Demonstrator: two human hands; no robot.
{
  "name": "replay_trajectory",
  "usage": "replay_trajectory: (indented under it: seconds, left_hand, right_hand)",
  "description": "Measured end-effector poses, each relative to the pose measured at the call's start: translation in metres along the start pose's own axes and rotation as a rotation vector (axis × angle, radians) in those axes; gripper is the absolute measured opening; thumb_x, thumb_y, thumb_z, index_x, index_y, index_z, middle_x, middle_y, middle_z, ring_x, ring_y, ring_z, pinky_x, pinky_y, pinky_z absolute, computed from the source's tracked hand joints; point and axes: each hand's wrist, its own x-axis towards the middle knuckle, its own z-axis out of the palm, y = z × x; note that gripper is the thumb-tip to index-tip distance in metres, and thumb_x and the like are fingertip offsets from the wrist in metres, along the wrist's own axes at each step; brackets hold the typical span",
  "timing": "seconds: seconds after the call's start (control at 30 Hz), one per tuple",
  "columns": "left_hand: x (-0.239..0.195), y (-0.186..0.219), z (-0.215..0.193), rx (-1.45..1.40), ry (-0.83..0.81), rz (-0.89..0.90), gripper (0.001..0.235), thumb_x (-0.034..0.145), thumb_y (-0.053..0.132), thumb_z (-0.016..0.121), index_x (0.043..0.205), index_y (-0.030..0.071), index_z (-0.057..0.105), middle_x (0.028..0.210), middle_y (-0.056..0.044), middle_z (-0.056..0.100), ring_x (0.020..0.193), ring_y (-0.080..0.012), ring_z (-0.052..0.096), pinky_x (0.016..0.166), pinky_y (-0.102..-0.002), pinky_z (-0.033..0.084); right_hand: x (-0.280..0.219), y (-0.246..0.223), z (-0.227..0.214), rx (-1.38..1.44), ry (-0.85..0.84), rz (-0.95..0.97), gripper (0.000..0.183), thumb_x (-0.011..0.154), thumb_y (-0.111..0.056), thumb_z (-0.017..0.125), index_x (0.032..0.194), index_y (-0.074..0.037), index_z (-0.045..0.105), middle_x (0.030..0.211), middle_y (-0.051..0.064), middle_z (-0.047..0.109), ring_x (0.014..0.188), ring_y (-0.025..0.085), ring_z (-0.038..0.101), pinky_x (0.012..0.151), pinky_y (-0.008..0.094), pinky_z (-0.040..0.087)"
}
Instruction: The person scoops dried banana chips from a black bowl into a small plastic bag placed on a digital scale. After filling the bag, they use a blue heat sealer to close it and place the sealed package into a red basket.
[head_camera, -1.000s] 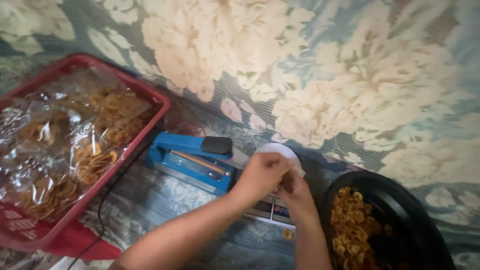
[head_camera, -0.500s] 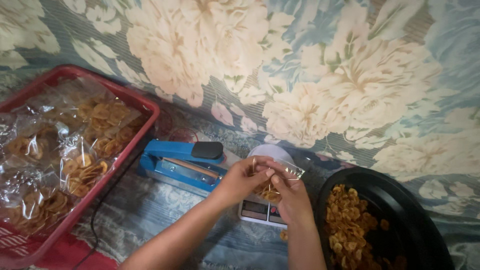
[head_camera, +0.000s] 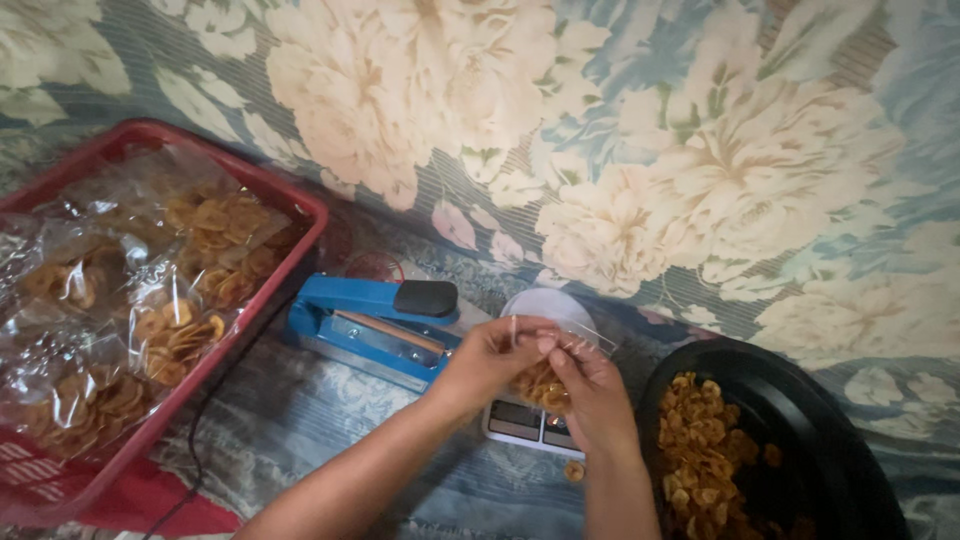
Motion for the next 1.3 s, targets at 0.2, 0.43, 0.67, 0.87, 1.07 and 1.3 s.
replay_trajectory:
  seconds: [0.2,0.43,0.67,0.87,1.07,1.3]
  left_hand:
    - [-0.043,0.061,0.022,0.207,0.038,0.14,0.019,0.105,0.013,0.069,0.112,-0.003,0.077,0.097,-0.01,0.076,0.084,-0.0111,0.066,0.074,-0.028,0.056]
    - [-0.08,0.198,-0.109,0.488,0.9,0.641,0.011,0.104,0.013,0.073,0.105,0.002,0.075,0.089,-0.007,0.067,0.07,-0.0128,0.054,0.06,-0.027,0.042]
    - [-0.078,0.191,-0.248,0.767,0.949,0.917,0.036,0.113,0.007,0.066,0.144,-0.005,0.052,0.139,-0.019,0.052,0.118,-0.0202,0.057,0.101,-0.031,0.049]
    - [-0.067,0.163,-0.123,1.073,0.872,1.083,0.045,0.12,0.002,0.067,0.156,0.003,0.04,0.168,-0.014,0.035,0.151,-0.0303,0.04,0.129,-0.04,0.034]
    - [-0.072,0.155,-0.009,0.996,0.337,0.847,0.033,0.101,0.007,0.068,0.133,0.007,0.065,0.142,-0.012,0.066,0.137,-0.0266,0.063,0.116,-0.039,0.05]
    - [-0.003,0.103,0.03,0.963,-0.125,0.638,0.062,0.082,0.022,0.083,0.133,-0.002,0.058,0.128,-0.023,0.065,0.117,-0.0386,0.063,0.098,-0.043,0.05]
  right_hand:
    - [-0.014,-0.004,-0.009,0.092,-0.111,-0.098,0.035,0.091,0.002,0.06,0.126,0.002,0.065,0.122,0.014,0.07,0.11,0.025,0.07,0.096,0.043,0.058]
    - [0.014,-0.003,0.021,-0.728,-0.056,-0.173,0.026,0.099,-0.017,0.063,0.119,-0.005,0.074,0.115,0.01,0.079,0.107,0.021,0.075,0.093,0.036,0.058]
    - [0.028,0.025,0.059,-1.213,-0.209,-0.519,0.026,0.088,-0.011,0.072,0.113,-0.004,0.075,0.108,0.014,0.073,0.101,0.033,0.068,0.086,0.039,0.053]
    - [0.032,0.014,0.071,-1.271,-0.085,-0.404,0.01,0.086,-0.016,0.076,0.091,-0.009,0.081,0.092,0.009,0.075,0.087,0.03,0.07,0.078,0.037,0.053]
    - [0.018,-0.011,0.06,-1.025,0.201,-0.169,0.016,0.08,-0.015,0.083,0.093,-0.009,0.076,0.096,0.004,0.077,0.085,0.019,0.074,0.075,0.031,0.055]
    - [-0.042,-0.083,0.04,-0.789,0.375,-0.746,0.005,0.105,0.003,0.063,0.108,-0.001,0.063,0.102,0.008,0.073,0.095,0.016,0.07,0.088,0.028,0.056]
